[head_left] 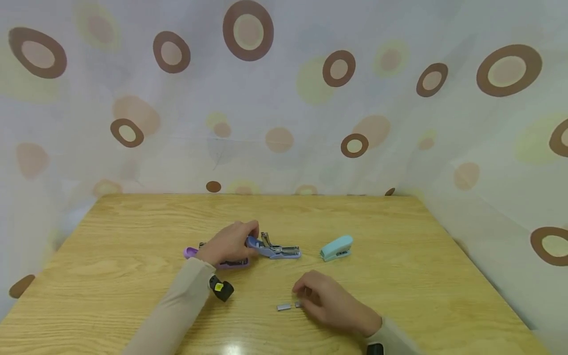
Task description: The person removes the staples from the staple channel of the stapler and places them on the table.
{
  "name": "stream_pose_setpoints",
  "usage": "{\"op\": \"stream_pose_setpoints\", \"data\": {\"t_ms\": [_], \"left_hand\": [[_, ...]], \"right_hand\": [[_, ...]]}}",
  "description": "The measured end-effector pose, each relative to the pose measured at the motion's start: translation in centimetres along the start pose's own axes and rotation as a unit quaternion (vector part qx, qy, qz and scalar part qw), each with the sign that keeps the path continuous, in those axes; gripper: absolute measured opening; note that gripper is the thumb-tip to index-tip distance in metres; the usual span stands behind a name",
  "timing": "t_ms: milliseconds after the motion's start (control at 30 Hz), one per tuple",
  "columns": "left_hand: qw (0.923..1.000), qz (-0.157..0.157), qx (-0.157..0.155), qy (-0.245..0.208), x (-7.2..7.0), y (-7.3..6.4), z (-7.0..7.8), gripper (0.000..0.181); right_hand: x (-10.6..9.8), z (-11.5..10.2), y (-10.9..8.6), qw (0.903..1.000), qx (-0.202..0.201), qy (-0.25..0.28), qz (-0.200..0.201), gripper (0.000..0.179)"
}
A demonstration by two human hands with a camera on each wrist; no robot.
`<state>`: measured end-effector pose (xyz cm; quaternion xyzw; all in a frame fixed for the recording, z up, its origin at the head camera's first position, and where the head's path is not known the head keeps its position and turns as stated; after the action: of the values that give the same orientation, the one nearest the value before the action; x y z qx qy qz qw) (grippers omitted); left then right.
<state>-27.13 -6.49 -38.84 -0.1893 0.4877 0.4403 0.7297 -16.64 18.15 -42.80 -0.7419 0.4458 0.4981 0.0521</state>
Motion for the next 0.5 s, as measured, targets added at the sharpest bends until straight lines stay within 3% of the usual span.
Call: {"op": "stream_pose_setpoints", "data": {"t_ms": [167, 267, 400, 500], "left_hand": [[0.9997, -0.005, 0.003, -0.022, -0.2, 0.0, 0.3, 0.028], [0.9995, -0.002, 0.018, -0.027, 0.0, 0.0, 0.3, 0.037], [0.9990, 0.022, 0.016, -0.036, -0.2, -0.2, 0.3, 0.052], [0.9975, 0.052, 0.018, -0.045, -0.6, -0.2, 0.6, 0.052]], "right_hand": [[-0.8, 1.0, 0.3, 0.9967, -0.017, 0.000, 0.080, 0.018], [-1.6, 1.8, 0.4, 0.9889, -0.041, -0.023, 0.141, 0.020], [-2.8, 3.0, 0.5, 0.9764, -0.061, -0.057, 0.199, 0.024], [-3.9, 3.7, 0.6, 0.9690, -0.064, -0.069, 0.229, 0.024]]}}
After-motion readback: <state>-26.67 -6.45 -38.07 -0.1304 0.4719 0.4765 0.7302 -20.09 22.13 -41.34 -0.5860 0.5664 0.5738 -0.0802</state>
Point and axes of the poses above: each hand's wrist, its own y-axis towards the middle knuckle, its own x-axis out of the palm, z = x × y, the point moved 2 cm from there along y, towards the middle knuckle, and after that the axes turned 7 degrees about z, right-handed, at the moved point
